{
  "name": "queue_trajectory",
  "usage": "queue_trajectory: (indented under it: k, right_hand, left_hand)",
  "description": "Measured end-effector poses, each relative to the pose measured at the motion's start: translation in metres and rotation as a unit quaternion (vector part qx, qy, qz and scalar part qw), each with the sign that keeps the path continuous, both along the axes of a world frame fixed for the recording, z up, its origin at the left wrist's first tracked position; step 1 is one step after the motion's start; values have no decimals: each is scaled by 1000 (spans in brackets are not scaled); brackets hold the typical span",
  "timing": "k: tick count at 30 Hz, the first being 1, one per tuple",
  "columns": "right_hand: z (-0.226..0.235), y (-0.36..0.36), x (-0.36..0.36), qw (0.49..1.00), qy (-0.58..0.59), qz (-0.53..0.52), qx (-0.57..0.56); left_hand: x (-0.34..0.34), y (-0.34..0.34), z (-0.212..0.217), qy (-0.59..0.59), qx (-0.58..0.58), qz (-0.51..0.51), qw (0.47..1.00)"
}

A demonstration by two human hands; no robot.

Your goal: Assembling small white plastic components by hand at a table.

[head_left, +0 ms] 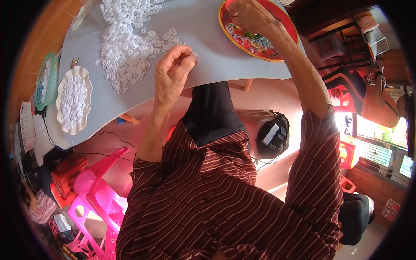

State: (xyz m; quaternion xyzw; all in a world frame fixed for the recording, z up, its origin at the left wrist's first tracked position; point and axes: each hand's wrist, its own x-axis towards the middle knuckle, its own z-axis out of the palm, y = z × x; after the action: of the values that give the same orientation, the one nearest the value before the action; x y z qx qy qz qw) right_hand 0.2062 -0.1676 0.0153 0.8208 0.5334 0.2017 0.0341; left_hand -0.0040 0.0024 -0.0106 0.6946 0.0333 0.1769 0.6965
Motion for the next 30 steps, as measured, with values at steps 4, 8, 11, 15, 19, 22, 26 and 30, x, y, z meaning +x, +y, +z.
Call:
queue_trajectory:
  k: [4,8,11,15,19,22,26,30]
  right_hand:
    - [38,-10,-41,933,262,-103,226]
    - [23,6,-85,771,534,-99,333]
    - [10,13,-119,648,668,-73,357]
    - [-5,22,-137,511,729,-76,449]
    - [-12,29,-143,475,719,-62,503]
    - [-14,29,-143,476,715,-35,511]
    - [-12,31,-145,480,712,-37,512]
    - [-14,32,-145,484,706,-44,515]
  left_hand:
    - [4,-5,3,-9,-35,-25,999]
    - [4,-1,-1,-10,-87,-25,996]
    - [5,1,-5,-15,-102,-22,994]
    - [6,-1,-6,-22,-112,-28,993]
    - [5,0,-5,-10,-99,-27,995]
    - [6,1,-8,-10,-102,-29,994]
    - [7,1,-9,-20,-83,-29,996]
    - [7,2,-9,-26,-71,-35,997]
